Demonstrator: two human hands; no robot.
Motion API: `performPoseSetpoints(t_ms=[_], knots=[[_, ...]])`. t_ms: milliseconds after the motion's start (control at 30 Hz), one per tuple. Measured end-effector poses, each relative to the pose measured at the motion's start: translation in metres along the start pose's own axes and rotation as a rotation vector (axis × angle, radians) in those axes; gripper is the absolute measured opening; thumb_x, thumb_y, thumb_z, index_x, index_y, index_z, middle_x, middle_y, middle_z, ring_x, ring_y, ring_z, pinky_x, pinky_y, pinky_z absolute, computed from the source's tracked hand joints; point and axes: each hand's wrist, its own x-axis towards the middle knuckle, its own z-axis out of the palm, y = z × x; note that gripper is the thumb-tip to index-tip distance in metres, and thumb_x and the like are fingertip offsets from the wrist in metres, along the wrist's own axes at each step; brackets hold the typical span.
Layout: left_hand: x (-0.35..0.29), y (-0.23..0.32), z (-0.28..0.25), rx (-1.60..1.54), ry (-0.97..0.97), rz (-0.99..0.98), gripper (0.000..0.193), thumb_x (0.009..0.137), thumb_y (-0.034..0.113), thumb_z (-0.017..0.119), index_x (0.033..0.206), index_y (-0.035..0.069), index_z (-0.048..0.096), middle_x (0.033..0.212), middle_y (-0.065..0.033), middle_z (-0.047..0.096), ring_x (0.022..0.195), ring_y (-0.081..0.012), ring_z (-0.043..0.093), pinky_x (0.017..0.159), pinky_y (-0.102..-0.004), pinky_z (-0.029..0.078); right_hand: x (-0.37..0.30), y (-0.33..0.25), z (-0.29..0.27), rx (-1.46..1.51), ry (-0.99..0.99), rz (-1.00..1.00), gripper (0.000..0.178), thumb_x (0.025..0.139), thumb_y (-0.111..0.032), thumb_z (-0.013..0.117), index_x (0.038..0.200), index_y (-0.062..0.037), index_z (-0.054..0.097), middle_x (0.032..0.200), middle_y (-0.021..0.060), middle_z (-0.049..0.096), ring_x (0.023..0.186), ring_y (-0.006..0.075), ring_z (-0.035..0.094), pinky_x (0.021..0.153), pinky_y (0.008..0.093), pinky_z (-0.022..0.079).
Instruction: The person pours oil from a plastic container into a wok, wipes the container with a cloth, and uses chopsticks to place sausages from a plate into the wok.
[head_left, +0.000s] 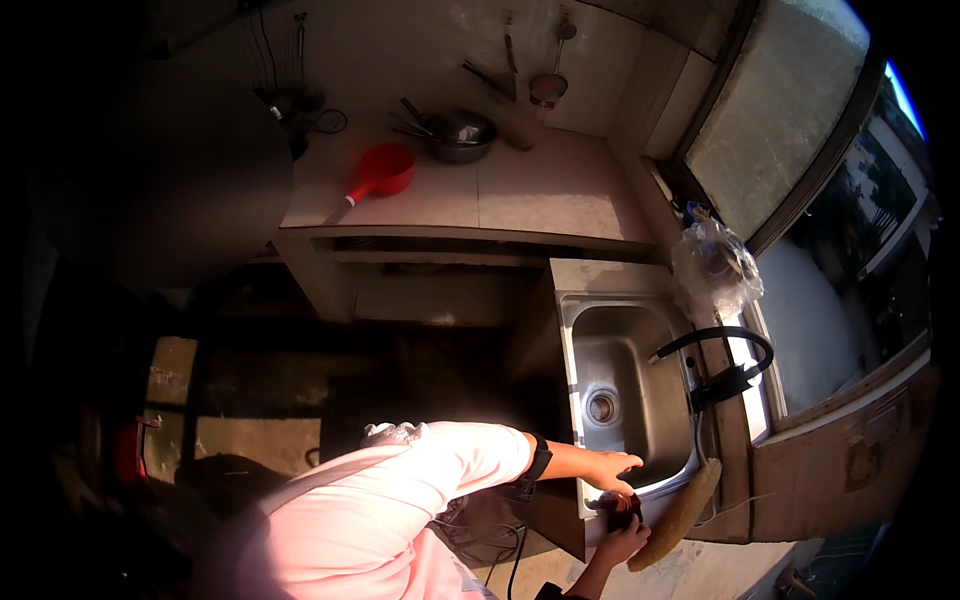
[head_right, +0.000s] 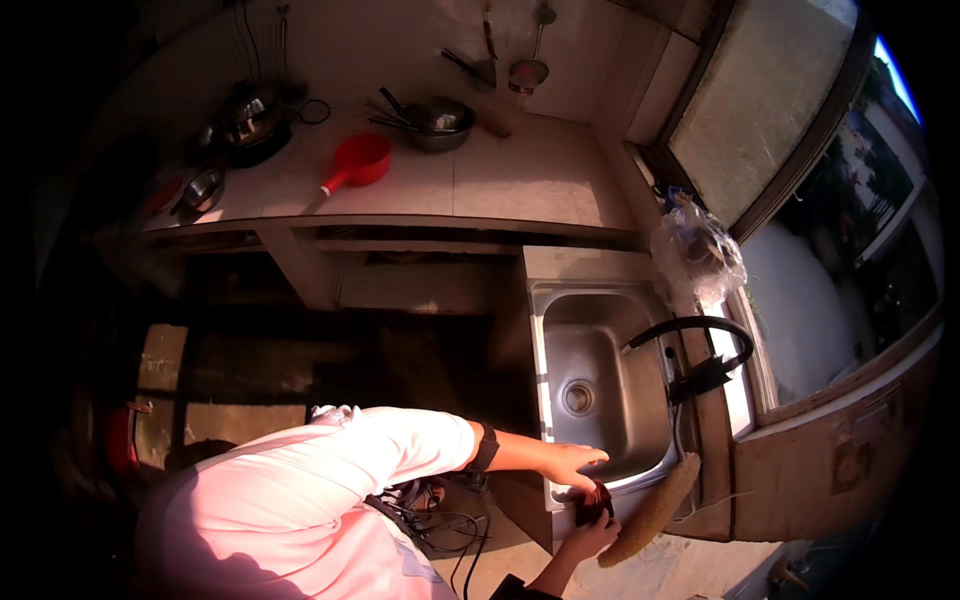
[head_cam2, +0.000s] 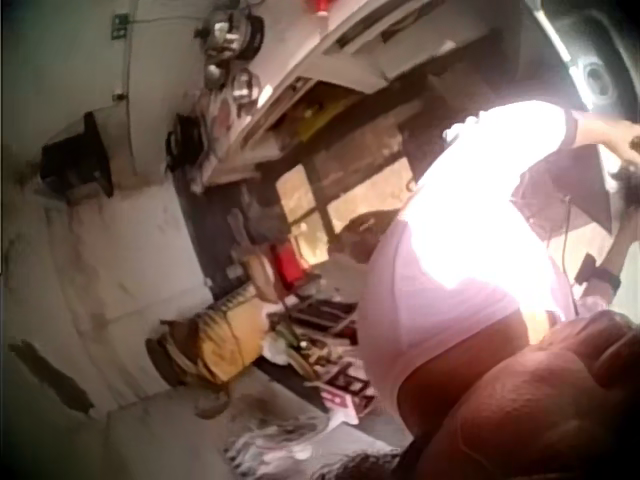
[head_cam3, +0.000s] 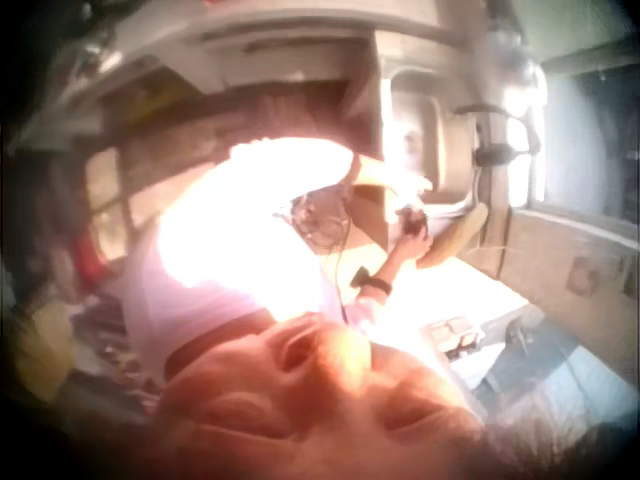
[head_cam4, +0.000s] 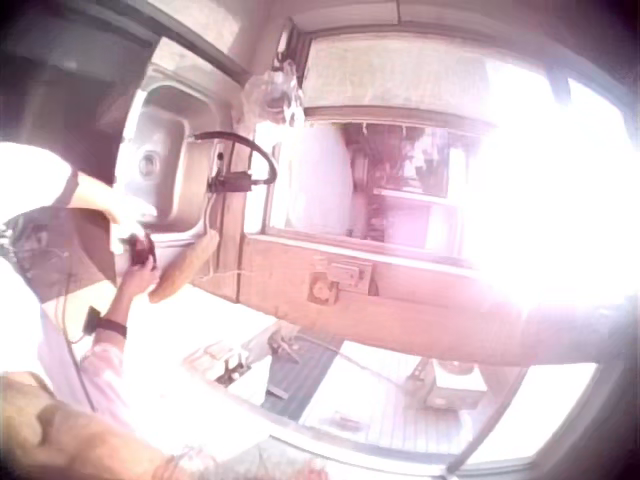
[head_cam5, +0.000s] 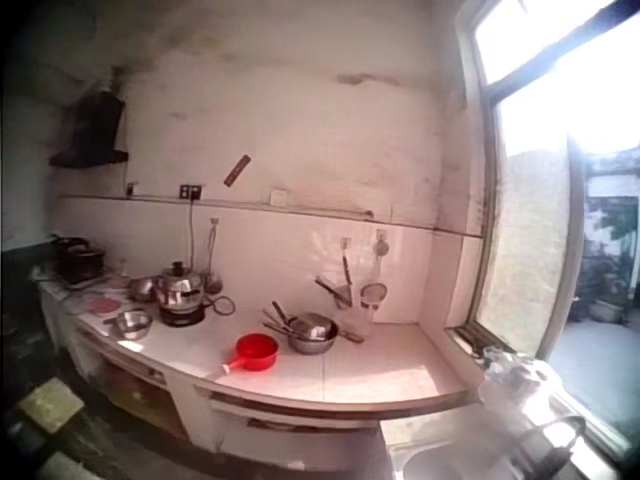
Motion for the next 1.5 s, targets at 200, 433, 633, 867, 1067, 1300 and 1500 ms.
performPoseSetpoints(t_ms=[200,433,633,867,1067,1300,1500], knots=[[-0.177,-0.018,-0.136,0.071,0.140,-0.060,0.060,0.085,0.040,0.057,0.130,0.005,0.039,0.120,-0.0138,0.052,0.105,-0.0268,0.054,0.090,-0.0359,0.043,0.003,0.008,-0.021,0.021,-0.143,-0.145,0.065,0.062,0.002,0.059,0.124,-0.0013,0.041,0.126,0.0248,0.040,0.112,0.0442,0.041,0.094,0.0501,0.033],[-0.442,-0.121,-0.185,0.031,0.469,-0.430,0.058,0.084,0.037,0.060,0.129,0.005,0.042,0.119,-0.0121,0.055,0.099,-0.0204,0.059,0.084,-0.0317,0.046,-0.018,-0.108,-0.026,0.492,0.054,-0.272,0.018,0.078,-0.003,0.062,0.095,-0.0011,0.060,0.091,0.0081,0.054,0.075,0.0166,0.055,0.063,0.0269,0.046],[-0.620,-0.214,-0.148,-0.154,0.834,-0.660,0.052,0.082,0.032,0.063,0.120,-0.001,0.049,0.101,-0.0135,0.064,0.089,-0.0217,0.062,0.077,-0.0317,0.048,0.017,-0.307,-0.038,0.745,-0.149,-0.376,0.012,0.083,-0.012,0.063,0.092,-0.0037,0.064,0.082,0.0039,0.061,0.069,0.0113,0.059,0.062,0.0229,0.047],[-0.737,-0.283,-0.078,-0.499,1.282,-0.879,0.034,0.086,0.019,0.058,0.113,-0.001,0.051,0.089,-0.0104,0.063,0.077,-0.0174,0.060,0.069,-0.0299,0.049,0.155,-0.533,-0.052,1.011,-0.305,-0.495,0.020,0.087,-0.016,0.059,0.096,0.0021,0.062,0.079,0.0065,0.064,0.067,0.0124,0.060,0.063,0.0232,0.048],[-0.728,-0.291,-0.067,-0.637,1.671,-0.957,0.016,0.087,0.011,0.055,0.099,0.001,0.054,0.081,-0.0061,0.059,0.072,-0.0167,0.059,0.062,-0.0300,0.049,0.284,-0.757,0.003,1.136,-0.494,-0.606,0.029,0.087,-0.028,0.058,0.098,-0.0014,0.063,0.086,0.0051,0.065,0.074,0.0123,0.060,0.066,0.0243,0.044],[-0.645,-0.253,-0.102,-0.708,1.626,-1.103,0.020,0.084,0.021,0.056,0.100,0.008,0.055,0.081,-0.0092,0.064,0.066,-0.0194,0.062,0.055,-0.0293,0.046,0.423,-0.970,0.096,1.160,-0.590,-0.727,0.030,0.084,-0.027,0.059,0.099,-0.0008,0.063,0.083,0.0055,0.065,0.074,0.0117,0.060,0.065,0.0251,0.044],[-0.605,-0.233,-0.137,-1.050,1.792,-1.193,0.021,0.085,0.018,0.053,0.102,0.006,0.054,0.083,-0.0121,0.065,0.067,-0.0211,0.064,0.057,-0.0306,0.048,0.462,-1.083,0.187,0.873,-0.170,-0.846,0.030,0.077,-0.021,0.062,0.098,0.0007,0.063,0.087,0.0137,0.066,0.078,0.0260,0.062,0.074,0.0347,0.047]])
